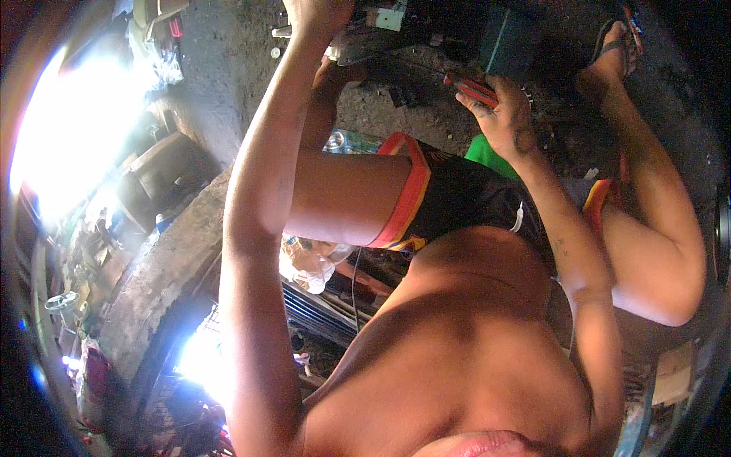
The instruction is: The person sits on the floor and uses a screwdriver to disassemble and reassemble a small electronic device. They remove screws, separate casing parts, and manipulate internal components before putting the device back together.
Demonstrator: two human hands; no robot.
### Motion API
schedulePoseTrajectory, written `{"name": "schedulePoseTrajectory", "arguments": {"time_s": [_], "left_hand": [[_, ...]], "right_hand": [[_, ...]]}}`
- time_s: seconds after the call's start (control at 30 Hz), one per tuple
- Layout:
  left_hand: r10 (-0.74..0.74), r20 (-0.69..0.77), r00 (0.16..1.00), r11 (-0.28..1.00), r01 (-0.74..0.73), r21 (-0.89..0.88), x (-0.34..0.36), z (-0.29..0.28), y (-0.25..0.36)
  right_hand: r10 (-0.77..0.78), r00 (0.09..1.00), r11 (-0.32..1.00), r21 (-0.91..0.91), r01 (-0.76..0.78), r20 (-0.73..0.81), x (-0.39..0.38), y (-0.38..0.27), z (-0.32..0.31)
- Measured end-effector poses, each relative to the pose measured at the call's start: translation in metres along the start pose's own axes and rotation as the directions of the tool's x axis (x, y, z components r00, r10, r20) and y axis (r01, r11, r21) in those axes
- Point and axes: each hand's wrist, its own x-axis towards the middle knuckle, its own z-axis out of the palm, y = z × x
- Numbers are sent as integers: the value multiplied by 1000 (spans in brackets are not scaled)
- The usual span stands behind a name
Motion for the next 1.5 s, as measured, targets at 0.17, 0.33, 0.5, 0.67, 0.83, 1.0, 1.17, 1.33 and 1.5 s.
{"name": "schedulePoseTrajectory", "arguments": {"time_s": [0.17,0.33,0.5,0.67,0.83,1.0,1.17,1.33,1.5], "left_hand": [[-24,-1,1000,999,24,44,3,0,3],[38,-73,997,998,-35,47,6,8,-2],[-116,8,993,993,116,10,6,5,6],[-56,-20,998,986,58,158,7,6,-6],[-26,47,999,997,22,77,13,5,10],[34,74,997,994,-41,103,15,5,4],[-31,7,999,986,30,162,12,3,-3],[-8,-14,1000,999,8,36,11,5,5],[-66,-62,996,998,65,-15,3,-1,7]], "right_hand": [[370,879,828,321,-459,300,16,0,-23],[495,775,233,798,-555,394,15,-11,-23],[615,642,276,638,-719,457,13,-35,-30],[431,579,249,525,-814,693,13,-22,-40],[482,705,467,528,-709,520,7,-11,-21],[333,925,922,143,-360,180,4,-22,-11],[169,985,982,98,-164,-44,-7,-20,9],[213,964,972,129,-194,-156,-8,-9,15],[369,901,649,631,-425,228,-2,-17,-13]]}}
